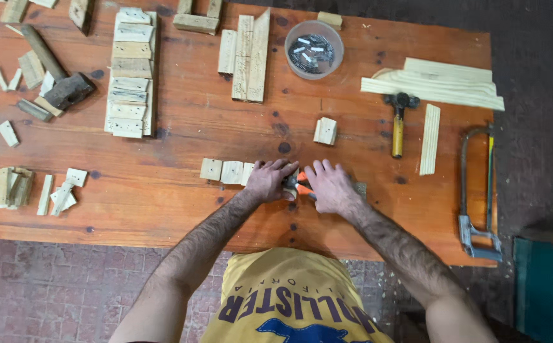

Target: The person assembles small wooden blocks into a connected structure on a workbench. They repeatedly pick up blocks, align them, and use pliers to insert metal fasteners, building a linear chain of joined pieces.

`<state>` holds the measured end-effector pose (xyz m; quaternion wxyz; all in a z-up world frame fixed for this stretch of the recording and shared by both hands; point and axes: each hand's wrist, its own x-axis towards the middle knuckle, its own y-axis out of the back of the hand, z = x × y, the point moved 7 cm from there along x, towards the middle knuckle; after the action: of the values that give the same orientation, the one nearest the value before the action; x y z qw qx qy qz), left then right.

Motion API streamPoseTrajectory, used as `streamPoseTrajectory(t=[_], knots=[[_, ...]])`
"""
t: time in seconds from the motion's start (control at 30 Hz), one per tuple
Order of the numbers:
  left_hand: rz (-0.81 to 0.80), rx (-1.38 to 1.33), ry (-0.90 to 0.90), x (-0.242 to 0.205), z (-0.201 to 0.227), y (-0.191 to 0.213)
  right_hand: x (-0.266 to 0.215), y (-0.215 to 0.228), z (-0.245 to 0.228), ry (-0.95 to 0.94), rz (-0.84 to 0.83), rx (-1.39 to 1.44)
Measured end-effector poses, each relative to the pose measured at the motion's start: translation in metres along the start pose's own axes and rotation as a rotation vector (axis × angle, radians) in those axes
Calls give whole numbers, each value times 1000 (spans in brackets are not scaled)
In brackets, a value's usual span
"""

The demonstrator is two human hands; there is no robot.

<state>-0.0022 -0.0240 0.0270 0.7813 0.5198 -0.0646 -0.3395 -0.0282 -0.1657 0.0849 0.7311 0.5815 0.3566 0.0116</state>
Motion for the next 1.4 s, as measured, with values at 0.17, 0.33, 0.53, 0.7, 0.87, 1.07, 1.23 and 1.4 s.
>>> streamPoseTrajectory(t=[0.17, 0.33, 0.53, 0.7, 0.87, 1.07, 1.23, 1.4], knots=[[9, -18, -22, 3, -6, -8, 4, -11, 10, 9, 21, 63], [9, -36, -13, 0, -5, -1, -12, 6, 13, 8, 20, 141], [64, -33, -44, -1, -8, -6, -22, -9, 35, -8, 51, 316], [93, -99, -63, -5, -3, 6, -31, -15, 49, -28, 93, 523], [165, -99, -81, 2, -15, -7, -29, -35, 72, -78, 147, 539], [321, -77, -147, 11, -11, -20, -13, -49, 94, -175, 138, 492], [425, -117, -207, 10, -9, -21, 2, -49, 106, -227, 136, 511], [431, -319, -177, 5, -18, 3, 33, -75, 117, -147, 197, 500]])
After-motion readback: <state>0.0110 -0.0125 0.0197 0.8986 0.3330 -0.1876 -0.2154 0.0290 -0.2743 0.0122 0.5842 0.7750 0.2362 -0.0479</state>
